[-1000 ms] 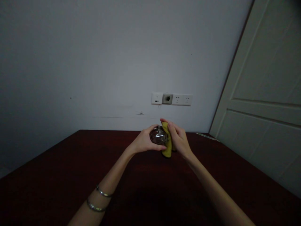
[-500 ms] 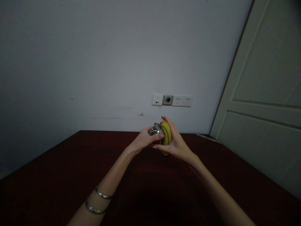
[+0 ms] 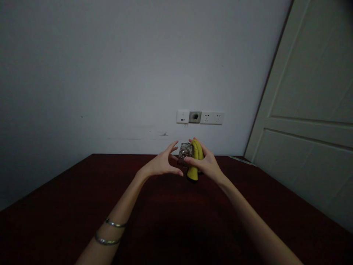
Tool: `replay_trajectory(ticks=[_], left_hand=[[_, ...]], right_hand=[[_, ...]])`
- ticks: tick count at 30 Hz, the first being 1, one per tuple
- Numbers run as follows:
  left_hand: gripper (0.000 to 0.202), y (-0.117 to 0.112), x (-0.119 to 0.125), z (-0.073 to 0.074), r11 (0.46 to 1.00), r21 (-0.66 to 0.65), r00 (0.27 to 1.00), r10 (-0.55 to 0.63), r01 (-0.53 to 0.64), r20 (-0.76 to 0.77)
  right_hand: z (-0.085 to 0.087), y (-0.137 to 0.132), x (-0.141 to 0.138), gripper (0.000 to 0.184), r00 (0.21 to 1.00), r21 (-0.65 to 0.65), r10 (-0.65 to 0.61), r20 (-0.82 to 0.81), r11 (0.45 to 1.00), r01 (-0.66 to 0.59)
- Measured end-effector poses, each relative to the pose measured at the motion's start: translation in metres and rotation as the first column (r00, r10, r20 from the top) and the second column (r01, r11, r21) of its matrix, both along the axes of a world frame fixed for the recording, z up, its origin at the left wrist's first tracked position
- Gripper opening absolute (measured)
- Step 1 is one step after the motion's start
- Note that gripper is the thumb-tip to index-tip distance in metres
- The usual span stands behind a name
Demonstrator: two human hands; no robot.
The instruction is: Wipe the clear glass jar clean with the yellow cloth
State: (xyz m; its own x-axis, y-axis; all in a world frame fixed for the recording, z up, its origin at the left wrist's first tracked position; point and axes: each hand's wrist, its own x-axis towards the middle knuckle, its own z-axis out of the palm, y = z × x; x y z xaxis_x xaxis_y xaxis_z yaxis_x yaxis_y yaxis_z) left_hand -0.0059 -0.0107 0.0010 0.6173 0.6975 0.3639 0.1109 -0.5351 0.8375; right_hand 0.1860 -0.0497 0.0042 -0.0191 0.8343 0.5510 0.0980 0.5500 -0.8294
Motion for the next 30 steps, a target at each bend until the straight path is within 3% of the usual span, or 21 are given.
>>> replay_trajectory(ticks=[3, 9, 15, 17, 21, 24, 27, 30], left_hand=[[0.118, -0.001, 0.004, -0.002, 0.992, 0.111, 0.998, 0.056, -0.057, 0.011], [0.089, -0.008, 0.009, 0.004, 0.974, 0.220, 0.998, 0.043, -0.054, 0.051], [0.095, -0.010, 0.007, 0.007, 0.951, 0.278, 0.990, 0.140, -0.137, 0.008], [0.097, -0.009, 0.007, 0.007, 0.944, 0.299, 0.989, 0.145, -0.138, -0.003], [0.096, -0.009, 0.009, 0.007, 0.936, 0.331, 0.992, 0.126, -0.117, -0.007], [0.088, -0.011, 0.010, 0.007, 0.926, 0.359, 0.992, 0.124, -0.115, -0.002], [0.088, -0.011, 0.011, 0.007, 0.895, 0.428, 0.990, 0.142, -0.124, -0.010], [0.089, -0.010, 0.013, 0.006, 0.868, 0.486, 0.989, 0.140, -0.100, -0.047]], right_hand=[[-0.003, 0.002, -0.006, 0.086, 1.000, -0.021, 0.029, 0.006, 0.999, -0.029], [-0.009, 0.002, -0.013, 0.084, 0.996, 0.070, 0.039, 0.082, 0.997, -0.044], [-0.010, -0.001, -0.016, 0.065, 0.996, 0.088, -0.034, 0.085, 0.996, 0.026], [-0.010, -0.002, -0.017, 0.059, 0.994, 0.156, -0.060, 0.093, 0.987, 0.045], [-0.011, -0.008, -0.016, 0.048, 0.957, 0.468, -0.145, 0.252, 0.884, 0.011], [-0.011, -0.009, -0.013, 0.046, 0.915, 0.582, -0.198, 0.351, 0.812, -0.048], [-0.010, -0.004, -0.011, 0.041, 0.947, 0.531, -0.188, 0.261, 0.847, 0.021], [-0.008, 0.004, -0.011, 0.041, 0.988, 0.316, -0.131, 0.084, 0.944, 0.098]])
